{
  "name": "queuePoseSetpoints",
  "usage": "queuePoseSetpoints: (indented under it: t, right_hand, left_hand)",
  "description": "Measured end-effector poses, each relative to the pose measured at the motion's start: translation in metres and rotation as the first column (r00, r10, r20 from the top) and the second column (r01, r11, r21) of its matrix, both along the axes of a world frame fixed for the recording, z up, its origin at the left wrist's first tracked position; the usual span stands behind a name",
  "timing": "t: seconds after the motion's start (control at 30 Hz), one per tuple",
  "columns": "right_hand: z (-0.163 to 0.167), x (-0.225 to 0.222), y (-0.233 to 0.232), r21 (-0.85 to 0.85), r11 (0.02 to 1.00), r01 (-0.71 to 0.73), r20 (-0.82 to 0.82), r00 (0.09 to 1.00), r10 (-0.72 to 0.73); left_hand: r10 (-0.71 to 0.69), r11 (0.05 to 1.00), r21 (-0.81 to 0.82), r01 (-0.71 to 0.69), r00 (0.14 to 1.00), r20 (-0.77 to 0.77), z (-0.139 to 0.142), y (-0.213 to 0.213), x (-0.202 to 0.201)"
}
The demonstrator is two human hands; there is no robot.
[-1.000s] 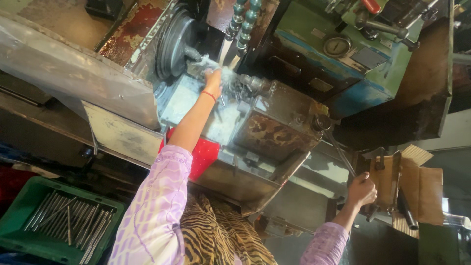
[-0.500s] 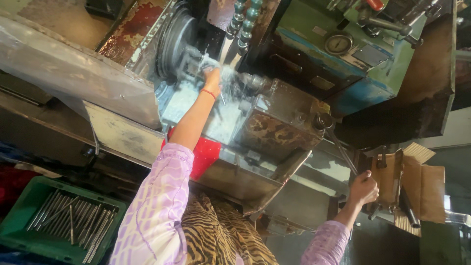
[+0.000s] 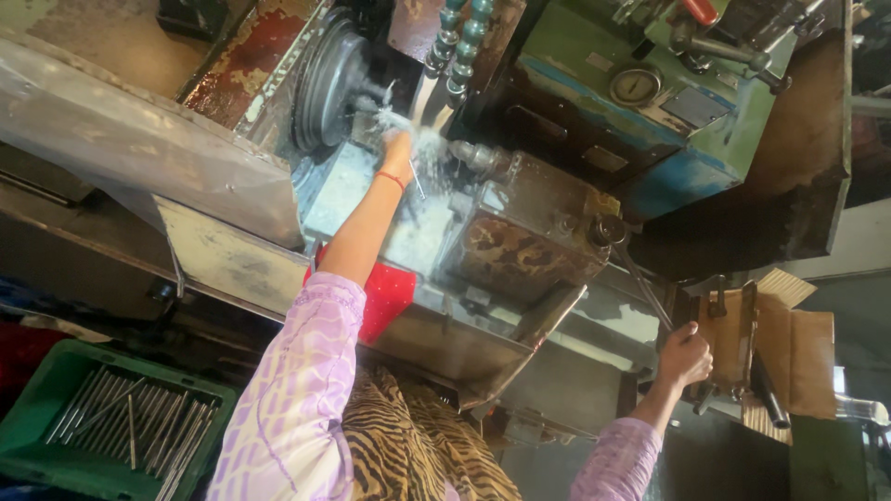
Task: The person repeatedly picks up metal rods from a green tray, presses them against a rotating grinding wheel while coolant flows, and then places the rods back into the tray. The cycle of picking, grinding, and returning is repeated throughout the clip.
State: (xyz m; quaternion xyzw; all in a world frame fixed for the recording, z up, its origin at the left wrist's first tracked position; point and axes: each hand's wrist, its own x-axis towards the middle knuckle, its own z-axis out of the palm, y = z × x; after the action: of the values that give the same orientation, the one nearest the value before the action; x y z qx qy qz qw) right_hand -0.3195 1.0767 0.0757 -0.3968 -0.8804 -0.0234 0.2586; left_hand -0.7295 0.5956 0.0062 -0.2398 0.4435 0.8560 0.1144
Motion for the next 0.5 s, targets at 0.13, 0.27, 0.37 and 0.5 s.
queuePoseSetpoints:
  t: [0.13,0.27,0.37,0.5]
  right_hand:
    - [-0.001,0.000,0.000,-0.063,0.997,0.047,0.017,0.999,-0.046]
    - [-0.002,-0.001,0.001,-0.057,0.997,0.042,0.014,0.999,-0.041]
    - [-0.003,0.001,-0.002,-0.041,0.998,0.046,0.026,0.999,-0.045]
    - [-0.010,0.012,-0.013,-0.032,0.998,0.050,0.029,0.998,-0.049]
  left_hand:
    - [-0.009,1.000,0.005,0.009,1.000,-0.008,-0.002,-0.001,0.001]
    - [-0.019,1.000,0.018,0.020,1.000,-0.019,-0.003,-0.002,0.001]
    - [-0.032,0.999,0.029,0.033,0.999,-0.035,-0.001,-0.004,0.000]
    - [-0.047,0.995,0.087,0.056,0.994,-0.100,0.003,-0.006,0.001]
